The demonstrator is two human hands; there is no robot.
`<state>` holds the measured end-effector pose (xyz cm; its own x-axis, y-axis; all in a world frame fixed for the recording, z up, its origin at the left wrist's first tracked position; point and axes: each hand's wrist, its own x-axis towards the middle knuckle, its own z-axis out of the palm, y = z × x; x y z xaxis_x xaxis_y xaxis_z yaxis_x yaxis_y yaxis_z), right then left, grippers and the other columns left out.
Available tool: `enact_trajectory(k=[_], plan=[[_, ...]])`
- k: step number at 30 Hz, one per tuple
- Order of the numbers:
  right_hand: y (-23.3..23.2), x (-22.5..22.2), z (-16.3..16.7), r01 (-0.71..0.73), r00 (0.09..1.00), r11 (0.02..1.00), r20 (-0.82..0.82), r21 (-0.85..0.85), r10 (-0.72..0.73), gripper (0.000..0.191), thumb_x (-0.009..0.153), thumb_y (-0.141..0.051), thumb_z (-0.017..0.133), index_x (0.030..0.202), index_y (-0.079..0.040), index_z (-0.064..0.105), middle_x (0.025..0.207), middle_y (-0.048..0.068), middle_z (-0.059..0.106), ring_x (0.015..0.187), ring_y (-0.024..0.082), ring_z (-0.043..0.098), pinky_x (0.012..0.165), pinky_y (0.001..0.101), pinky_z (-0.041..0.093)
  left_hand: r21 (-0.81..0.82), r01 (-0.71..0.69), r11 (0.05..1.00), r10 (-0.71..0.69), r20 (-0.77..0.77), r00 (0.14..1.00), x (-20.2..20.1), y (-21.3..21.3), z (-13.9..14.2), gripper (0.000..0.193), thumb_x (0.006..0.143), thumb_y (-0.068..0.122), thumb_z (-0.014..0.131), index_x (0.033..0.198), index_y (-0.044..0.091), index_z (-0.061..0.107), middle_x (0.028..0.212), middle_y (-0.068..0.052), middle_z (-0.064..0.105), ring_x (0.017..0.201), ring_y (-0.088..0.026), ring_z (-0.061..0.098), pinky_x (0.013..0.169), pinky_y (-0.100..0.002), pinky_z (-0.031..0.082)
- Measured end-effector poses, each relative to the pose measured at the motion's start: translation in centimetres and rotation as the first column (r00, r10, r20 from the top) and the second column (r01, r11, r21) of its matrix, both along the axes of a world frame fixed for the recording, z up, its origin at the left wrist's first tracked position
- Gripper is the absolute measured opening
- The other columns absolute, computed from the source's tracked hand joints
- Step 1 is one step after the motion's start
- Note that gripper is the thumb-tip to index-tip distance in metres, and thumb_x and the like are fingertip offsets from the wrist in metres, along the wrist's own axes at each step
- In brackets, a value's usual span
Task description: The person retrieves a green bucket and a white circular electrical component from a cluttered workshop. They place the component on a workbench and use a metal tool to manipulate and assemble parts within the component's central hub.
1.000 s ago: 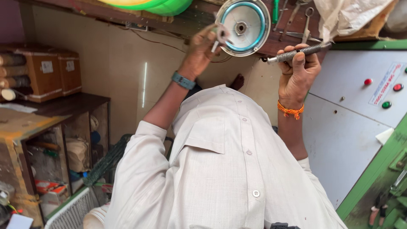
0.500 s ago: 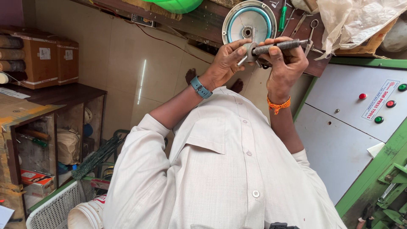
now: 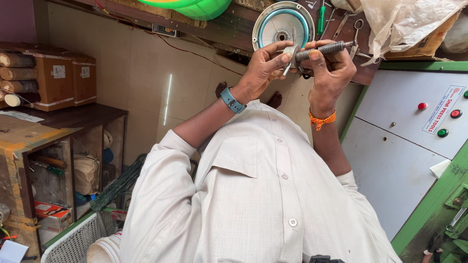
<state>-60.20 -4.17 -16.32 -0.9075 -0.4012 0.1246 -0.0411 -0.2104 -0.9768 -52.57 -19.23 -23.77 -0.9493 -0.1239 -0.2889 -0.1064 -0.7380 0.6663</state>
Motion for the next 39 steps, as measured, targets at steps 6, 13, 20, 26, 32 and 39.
enact_trajectory(k=[6, 13, 20, 26, 32, 39], plan=[[-0.5, 0.0, -1.2, 0.107, 0.993, 0.992, 0.059, -0.068, -0.103, 0.030, 0.100, -0.019, 0.080, 0.115, 0.004, 0.067, 0.106, 0.015, 0.076, 0.095, 0.019, 0.075, 0.084, 0.0316, 0.064, 0.011, -0.031, 0.999, 0.030, 0.041, 0.999, -0.6, 0.6, 0.7, 0.057, 0.092, 0.027, 0.079, 0.139, 0.003, 0.058, 0.105, -0.004, 0.072, 0.088, -0.011, 0.071, 0.068, -0.025, 0.058], [-0.8, -0.2, -2.3, 0.170, 0.985, 0.976, 0.065, -0.133, -0.163, 0.029, 0.101, -0.017, 0.080, 0.116, 0.005, 0.068, 0.106, 0.015, 0.075, 0.097, 0.018, 0.073, 0.094, 0.0329, 0.061, -0.010, -0.074, 0.997, 0.075, 0.063, 0.995, -1.3, 1.2, 1.0, 0.058, 0.091, 0.030, 0.080, 0.138, 0.002, 0.059, 0.103, -0.005, 0.073, 0.087, -0.012, 0.073, 0.066, -0.024, 0.061], [-0.7, -0.4, -3.9, 0.177, 0.983, 0.975, 0.076, -0.133, -0.168, 0.028, 0.100, -0.015, 0.080, 0.116, 0.004, 0.067, 0.108, 0.014, 0.075, 0.098, 0.018, 0.072, 0.094, 0.0304, 0.059, 0.035, -0.046, 0.998, 0.040, 0.163, 0.986, -1.6, 1.2, 0.9, 0.055, 0.094, 0.039, 0.074, 0.130, -0.001, 0.065, 0.102, -0.005, 0.074, 0.087, -0.015, 0.076, 0.064, -0.019, 0.060], [-0.6, -0.5, -3.8, 0.197, 0.978, 0.965, 0.106, -0.174, -0.181, 0.027, 0.099, -0.014, 0.080, 0.116, 0.004, 0.067, 0.108, 0.014, 0.075, 0.098, 0.019, 0.072, 0.095, 0.0326, 0.060, -0.256, -0.065, 0.965, 0.058, -0.034, 0.998, -1.9, 0.7, 3.3, 0.060, 0.093, 0.040, 0.078, 0.135, 0.003, 0.058, 0.110, -0.007, 0.068, 0.099, -0.020, 0.072, 0.077, -0.028, 0.060], [-0.2, -0.9, -3.5, 0.229, 0.949, 0.908, 0.286, -0.352, -0.129, 0.027, 0.097, -0.014, 0.079, 0.115, 0.002, 0.066, 0.107, 0.014, 0.074, 0.098, 0.020, 0.073, 0.094, 0.0359, 0.061, -0.443, -0.261, 0.858, 0.056, -0.424, 0.904, 1.2, -0.8, 6.0, 0.063, 0.099, 0.050, 0.069, 0.144, 0.011, 0.049, 0.121, -0.007, 0.066, 0.110, -0.016, 0.071, 0.101, -0.036, 0.060], [-0.1, -0.8, -4.6, 0.154, 0.958, 0.932, 0.279, -0.329, -0.060, 0.027, 0.099, -0.015, 0.079, 0.116, 0.002, 0.068, 0.111, 0.016, 0.075, 0.102, 0.017, 0.069, 0.098, 0.0305, 0.056, -0.820, -0.253, 0.513, 0.074, -0.251, 0.965, -3.8, -3.6, 4.1, 0.078, 0.107, 0.065, 0.042, 0.157, 0.006, 0.039, 0.130, -0.018, 0.072, 0.124, -0.024, 0.065, 0.103, -0.038, 0.053]])
